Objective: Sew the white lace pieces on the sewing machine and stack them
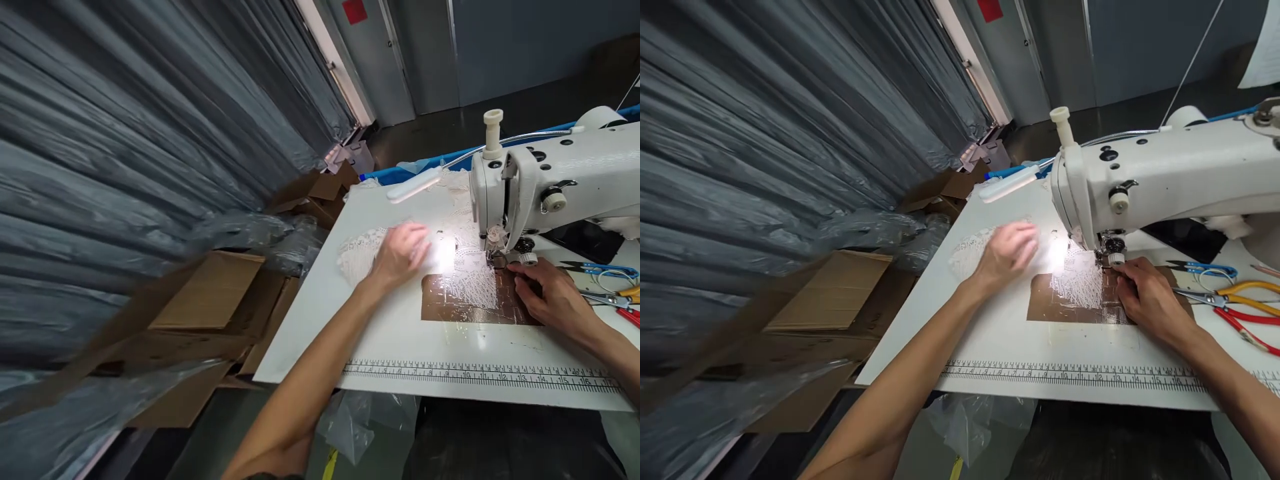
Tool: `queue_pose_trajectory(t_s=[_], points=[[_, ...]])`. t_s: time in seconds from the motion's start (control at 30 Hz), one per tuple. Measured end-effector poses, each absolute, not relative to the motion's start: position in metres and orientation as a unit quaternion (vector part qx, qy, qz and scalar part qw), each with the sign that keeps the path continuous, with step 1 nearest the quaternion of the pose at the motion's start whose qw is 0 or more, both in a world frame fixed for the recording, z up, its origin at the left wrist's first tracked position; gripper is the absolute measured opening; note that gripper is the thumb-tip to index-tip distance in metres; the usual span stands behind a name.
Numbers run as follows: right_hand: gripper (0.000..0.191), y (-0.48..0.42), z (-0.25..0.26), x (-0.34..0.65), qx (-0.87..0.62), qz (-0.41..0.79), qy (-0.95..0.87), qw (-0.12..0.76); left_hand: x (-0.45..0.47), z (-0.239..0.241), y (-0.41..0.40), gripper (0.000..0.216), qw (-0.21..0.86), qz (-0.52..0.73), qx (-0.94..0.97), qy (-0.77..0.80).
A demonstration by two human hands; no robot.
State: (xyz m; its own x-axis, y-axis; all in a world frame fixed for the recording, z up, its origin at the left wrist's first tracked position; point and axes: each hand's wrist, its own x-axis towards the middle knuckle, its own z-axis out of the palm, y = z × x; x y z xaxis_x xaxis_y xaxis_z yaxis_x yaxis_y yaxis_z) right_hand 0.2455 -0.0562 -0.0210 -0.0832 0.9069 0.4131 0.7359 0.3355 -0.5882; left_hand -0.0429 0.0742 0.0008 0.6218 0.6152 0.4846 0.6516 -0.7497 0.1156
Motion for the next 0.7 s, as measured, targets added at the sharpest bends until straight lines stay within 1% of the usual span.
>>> queue_pose_trajectory(t_s=[0.07,0.13,0.23,0.3,0.43,0.57,0.63,0.7], points=[[0.032,-0.055,-0.022,0.245,-0.566,0.124,-0.719,0.383,-0.02,0.001,0.055,0.028,-0.013,-0.235,-0.943,-0.234],[0.033,-0.055,-0.022,0.245,-0.571,0.138,-0.711,0.387,-0.001,0.001,0.039,0.024,-0.079,-0.208,-0.963,-0.154],[0.032,-0.053,-0.021,0.246,-0.584,0.15,-0.698,0.386,0.014,-0.001,0.029,0.019,-0.175,-0.161,-0.965,-0.108],[0.031,-0.052,-0.02,0.247,-0.587,0.154,-0.695,0.385,0.016,-0.004,0.028,0.017,-0.209,-0.146,-0.96,-0.118],[0.029,-0.053,-0.015,0.248,-0.554,0.174,-0.726,0.368,0.015,-0.012,0.028,0.022,-0.224,-0.181,-0.947,-0.145],[0.03,-0.055,-0.009,0.245,-0.485,0.215,-0.795,0.295,0.015,-0.014,0.024,0.022,-0.232,-0.221,-0.934,-0.159],[0.032,-0.055,-0.007,0.241,-0.471,0.213,-0.812,0.272,0.016,-0.014,0.022,0.022,-0.224,-0.248,-0.928,-0.164],[0.022,-0.054,-0.008,0.235,-0.478,0.196,-0.813,0.268,0.017,-0.015,0.022,0.021,-0.194,-0.283,-0.927,-0.152]])
